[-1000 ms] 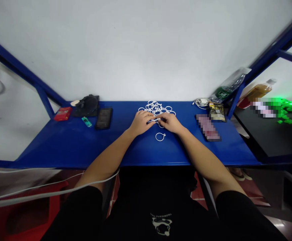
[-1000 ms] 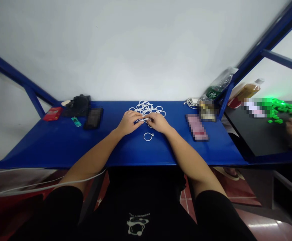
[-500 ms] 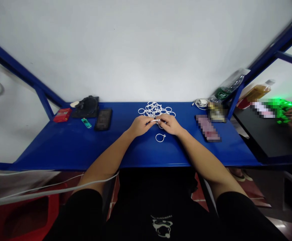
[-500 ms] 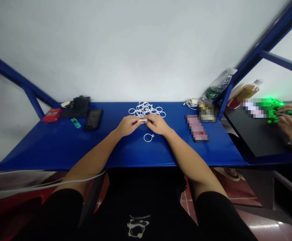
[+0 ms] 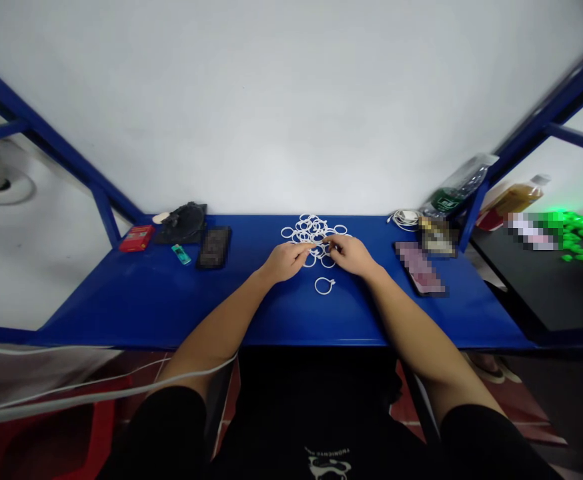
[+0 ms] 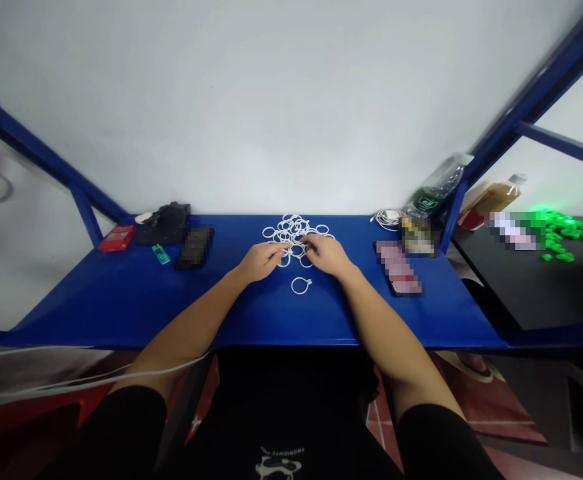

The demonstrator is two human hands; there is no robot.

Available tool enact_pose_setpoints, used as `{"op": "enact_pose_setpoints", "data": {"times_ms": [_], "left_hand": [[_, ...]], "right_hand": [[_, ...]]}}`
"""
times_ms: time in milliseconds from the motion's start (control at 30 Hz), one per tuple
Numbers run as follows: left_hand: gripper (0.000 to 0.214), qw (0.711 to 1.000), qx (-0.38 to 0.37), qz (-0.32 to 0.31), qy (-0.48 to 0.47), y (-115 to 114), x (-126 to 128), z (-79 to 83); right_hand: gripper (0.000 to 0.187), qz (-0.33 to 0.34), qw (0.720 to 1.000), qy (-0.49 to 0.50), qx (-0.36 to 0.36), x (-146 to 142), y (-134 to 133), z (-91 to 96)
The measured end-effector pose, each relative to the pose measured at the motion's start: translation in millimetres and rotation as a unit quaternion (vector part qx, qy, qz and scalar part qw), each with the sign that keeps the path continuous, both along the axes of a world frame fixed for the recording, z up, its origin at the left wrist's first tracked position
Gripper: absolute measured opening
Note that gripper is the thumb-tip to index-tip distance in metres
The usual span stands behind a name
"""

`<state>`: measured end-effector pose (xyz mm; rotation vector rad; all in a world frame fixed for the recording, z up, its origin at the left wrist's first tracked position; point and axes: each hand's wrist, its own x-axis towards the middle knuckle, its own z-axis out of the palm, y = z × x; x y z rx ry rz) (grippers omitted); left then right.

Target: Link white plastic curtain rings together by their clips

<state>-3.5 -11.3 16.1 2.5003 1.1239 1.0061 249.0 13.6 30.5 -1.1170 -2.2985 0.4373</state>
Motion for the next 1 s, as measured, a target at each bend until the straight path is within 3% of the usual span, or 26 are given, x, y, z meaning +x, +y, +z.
{"op": "enact_pose_setpoints", "data": {"times_ms": [233, 333, 600, 800, 1000], "left_hand": [[0.029, 0.994, 0.003, -0.073, 0.079, -4, 9, -5.4], [0.021, 0.994, -0.017, -0.068, 0.086, -4, 9, -5.5], [0.037, 0.989, -0.069, -0.005, 0.13, 0, 7, -7.2], [0.033, 0.987, -0.081, 0.007, 0.135, -3, 8, -3.8], [0.032, 0.994, -0.081, -0.002, 0.077, -2, 5, -1.1]], "right_hand": [[0.036, 0.02, 0.999, -0.037, 0.022, 0, 8, -9.7], [0.034, 0.035, 0.998, -0.043, 0.018, -3, 4, -9.4], [0.03, 0.029, 0.992, -0.124, 0.007, -9, 1, -7.9], [0.039, -0.026, 0.998, -0.049, 0.04, -9, -3, -0.6], [0.034, -0.006, 0.996, 0.031, 0.08, -23, -16, -1.0]]}}
